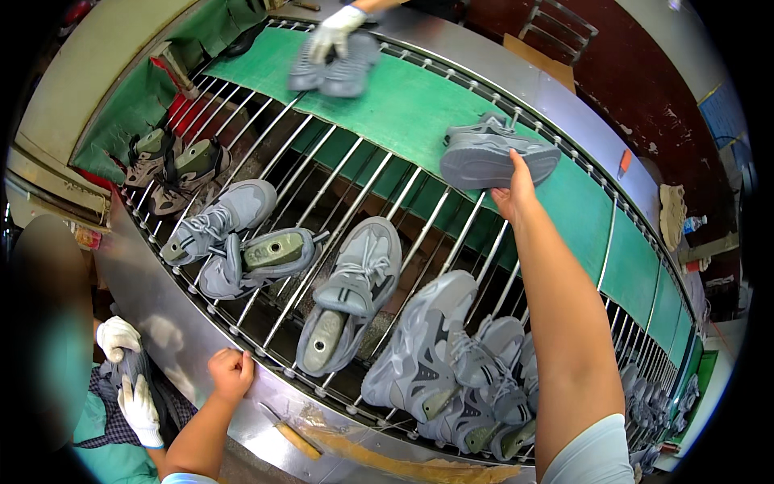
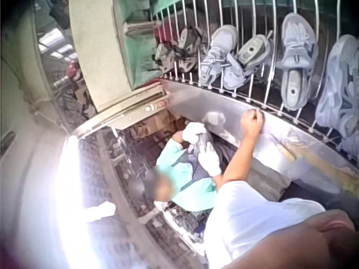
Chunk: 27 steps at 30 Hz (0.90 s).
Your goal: The person picks up shoes from a conveyor belt, places them into an industrial machine for processing, operates the machine with a button, and removes the shoes.
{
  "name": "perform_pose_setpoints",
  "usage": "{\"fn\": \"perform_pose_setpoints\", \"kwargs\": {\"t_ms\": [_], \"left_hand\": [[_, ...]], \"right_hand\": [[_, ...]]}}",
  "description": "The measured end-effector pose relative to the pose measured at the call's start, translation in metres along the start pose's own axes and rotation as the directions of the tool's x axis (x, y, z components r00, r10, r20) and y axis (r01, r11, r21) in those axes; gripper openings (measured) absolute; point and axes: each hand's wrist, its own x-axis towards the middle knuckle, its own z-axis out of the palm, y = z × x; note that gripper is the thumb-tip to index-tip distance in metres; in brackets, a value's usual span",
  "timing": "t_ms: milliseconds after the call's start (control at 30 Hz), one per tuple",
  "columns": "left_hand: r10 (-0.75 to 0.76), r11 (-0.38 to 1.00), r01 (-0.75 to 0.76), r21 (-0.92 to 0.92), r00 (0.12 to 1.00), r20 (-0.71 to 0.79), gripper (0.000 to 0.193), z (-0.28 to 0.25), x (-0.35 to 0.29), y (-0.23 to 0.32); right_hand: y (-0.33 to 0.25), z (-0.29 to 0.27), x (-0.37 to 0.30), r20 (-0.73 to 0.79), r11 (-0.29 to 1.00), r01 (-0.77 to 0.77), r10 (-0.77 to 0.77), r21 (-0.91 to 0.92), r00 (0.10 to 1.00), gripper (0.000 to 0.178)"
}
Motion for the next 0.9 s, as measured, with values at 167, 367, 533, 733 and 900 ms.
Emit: {"fn": "perform_pose_setpoints", "kwargs": {"t_ms": [167, 367, 533, 733, 900], "left_hand": [[-0.058, 0.997, 0.057, 0.058, 0.998, 0.008, 0.034, -0.006, -0.009, -0.001], [-0.042, 0.992, 0.042, 0.115, 0.999, -0.003, 0.034, -0.002, -0.008, -0.007], [-0.132, 0.982, 0.133, 0.136, 0.991, -0.018, 0.033, 0.006, -0.015, -0.007], [-0.245, 0.969, 0.245, 0.021, 0.969, 0.006, 0.037, 0.006, -0.028, -0.02], [-0.164, 0.977, 0.165, -0.136, 0.986, 0.015, 0.044, -0.002, -0.026, -0.038]], "right_hand": [[0.007, 0.065, -0.025, -0.241, 0.986, 0.083, -0.047, 0.142, 0.969, 0.106], [-0.013, -0.027, -0.039, 0.28, 0.97, -0.169, 0.115, 0.177, 0.953, 0.058], [-0.03, -0.141, -0.173, 0.545, 0.918, -0.297, 0.112, 0.265, 0.831, 0.061], [0.003, -0.33, -0.353, 0.49, 0.838, -0.29, 0.031, 0.462, 0.871, 0.067], [0.062, -0.485, -0.534, 0.298, 0.797, -0.135, -0.059, 0.589, 0.953, 0.068]]}}
